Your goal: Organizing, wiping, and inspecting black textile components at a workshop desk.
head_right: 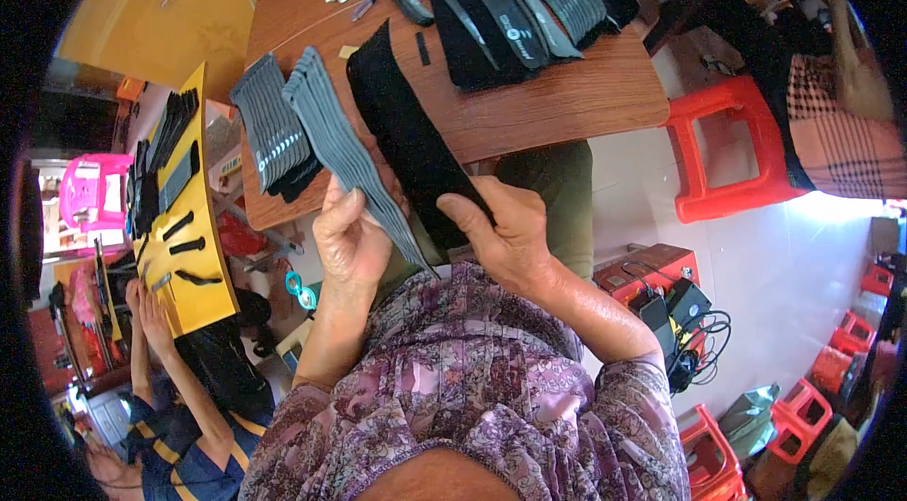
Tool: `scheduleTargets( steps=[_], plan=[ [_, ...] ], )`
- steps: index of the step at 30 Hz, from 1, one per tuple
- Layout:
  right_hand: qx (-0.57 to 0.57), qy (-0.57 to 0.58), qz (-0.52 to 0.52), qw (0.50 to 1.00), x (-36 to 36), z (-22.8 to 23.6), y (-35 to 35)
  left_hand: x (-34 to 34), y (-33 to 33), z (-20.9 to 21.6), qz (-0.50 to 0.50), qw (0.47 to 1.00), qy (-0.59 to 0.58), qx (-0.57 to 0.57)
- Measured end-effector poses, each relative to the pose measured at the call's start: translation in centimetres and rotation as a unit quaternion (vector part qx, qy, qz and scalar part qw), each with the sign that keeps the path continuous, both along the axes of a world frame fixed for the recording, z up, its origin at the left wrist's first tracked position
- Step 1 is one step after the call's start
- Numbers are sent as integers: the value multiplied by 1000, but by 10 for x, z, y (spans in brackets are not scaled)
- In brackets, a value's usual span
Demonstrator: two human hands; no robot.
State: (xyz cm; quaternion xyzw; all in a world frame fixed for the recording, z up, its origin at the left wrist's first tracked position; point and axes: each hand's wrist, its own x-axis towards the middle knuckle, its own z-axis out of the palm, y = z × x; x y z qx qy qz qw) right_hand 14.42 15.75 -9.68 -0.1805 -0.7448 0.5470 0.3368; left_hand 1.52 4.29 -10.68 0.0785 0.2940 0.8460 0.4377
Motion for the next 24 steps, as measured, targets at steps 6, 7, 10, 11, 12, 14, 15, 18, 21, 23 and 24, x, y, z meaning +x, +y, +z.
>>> scheduleTargets(
  steps=[6, 7, 10, 11, 12, 14, 15, 18, 21, 23, 24],
  plan=[
    [8, -24, 6, 1000, -1, -2, -1, 14, 5, 8, 118, 989, 80, -41],
    [2, -35, 14, 999, -1, -2, -1, 16, 6, 9, 116, 989, 80, -40],
    [15, 14, 4, 1000, -5, -9, -1, 19, 14, 15, 116, 983, 105, -93],
    [38, 18, 9, 999, -4, -10, -1, 19, 16, 16, 118, 982, 110, -102],
    [38, 17, 7, 999, -4, -10, 0, 20, 17, 16, 119, 980, 115, -110],
    [36, 10, 17, 999, -4, -9, 0, 18, 19, 14, 113, 981, 115, -110],
    [36, 9, 15, 999, -4, -10, 0, 17, 19, 14, 108, 981, 117, -110],
    [51, 3, 14, 999, -5, -10, -1, 18, 20, 14, 114, 979, 110, -131],
    [44, -13, 16, 999, -6, -9, -2, 17, 19, 12, 110, 981, 104, -123],
    [113, 46, -8, 992, -9, -13, -4, 17, 16, 9, 110, 985, 100, -90],
    [109, 50, -9, 993, -10, -12, -4, 16, 14, 8, 111, 988, 94, -57]
  ],
)
